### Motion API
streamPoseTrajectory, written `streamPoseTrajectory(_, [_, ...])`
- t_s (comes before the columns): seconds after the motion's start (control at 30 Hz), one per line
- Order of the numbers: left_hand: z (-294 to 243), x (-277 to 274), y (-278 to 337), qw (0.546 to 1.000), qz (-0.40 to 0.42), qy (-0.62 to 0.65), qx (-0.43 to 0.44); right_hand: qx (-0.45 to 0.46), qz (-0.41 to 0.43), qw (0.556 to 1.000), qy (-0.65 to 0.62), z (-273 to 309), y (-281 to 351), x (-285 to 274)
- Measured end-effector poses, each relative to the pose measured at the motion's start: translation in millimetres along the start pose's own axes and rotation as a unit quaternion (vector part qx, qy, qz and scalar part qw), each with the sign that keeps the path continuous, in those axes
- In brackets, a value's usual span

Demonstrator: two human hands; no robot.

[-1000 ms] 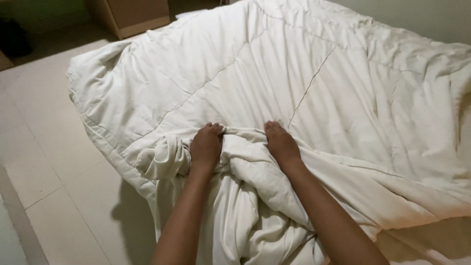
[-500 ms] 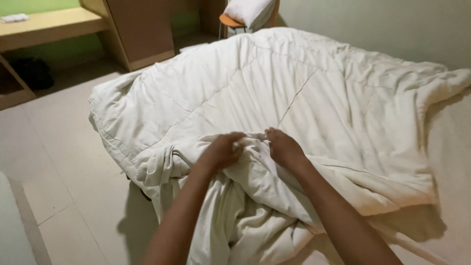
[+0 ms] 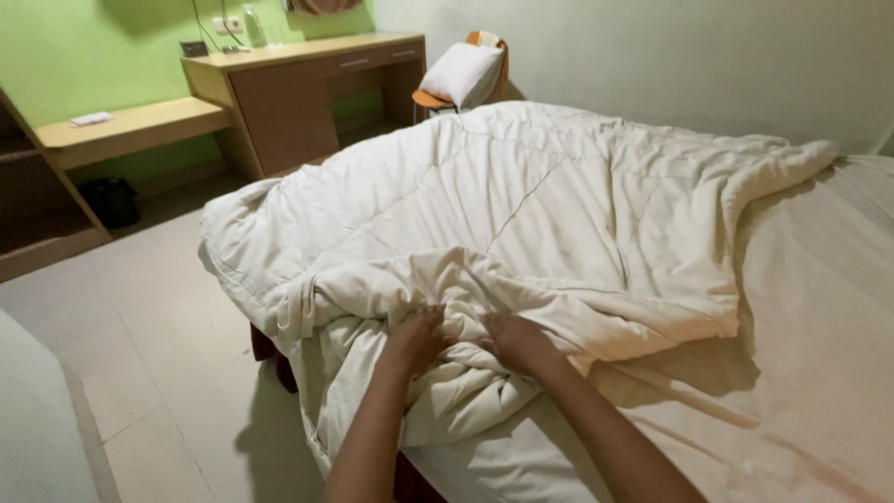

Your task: The person spreads a white duvet over a bed, smoothing and tucking the edges along the sides and corners. The person repeatedly adjusts the duvet to cover the mattress evenly.

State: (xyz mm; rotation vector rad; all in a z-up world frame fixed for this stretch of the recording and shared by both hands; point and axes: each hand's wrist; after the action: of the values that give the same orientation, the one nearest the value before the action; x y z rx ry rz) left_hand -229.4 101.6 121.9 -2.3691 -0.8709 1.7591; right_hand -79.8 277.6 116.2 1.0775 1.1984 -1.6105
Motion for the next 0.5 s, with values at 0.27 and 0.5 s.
streamPoseTrajectory(0.27, [5.2, 26.8, 9.5, 0.997, -0.018, -0.077, -0.024, -0.040, -0.073, 0.996, -0.021, -1.2, 4.8, 23.0])
streamPoseTrajectory(0.5, [-8.7, 34.7, 6.6, 0.995, -0.090, -0.048, 0.010, 0.035, -0.016, 0.997, -0.063, 16.5, 20.2, -54.8])
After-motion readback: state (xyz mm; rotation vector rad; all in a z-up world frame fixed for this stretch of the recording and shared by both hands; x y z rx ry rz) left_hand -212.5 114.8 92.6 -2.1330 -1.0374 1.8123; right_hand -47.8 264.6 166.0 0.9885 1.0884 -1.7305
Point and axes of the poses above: each hand's wrist, its own y-axis away from the middle knuckle, its own x-axis out of the palm, z = x × y, and after that the axes turned 3 degrees about -z, right-handed
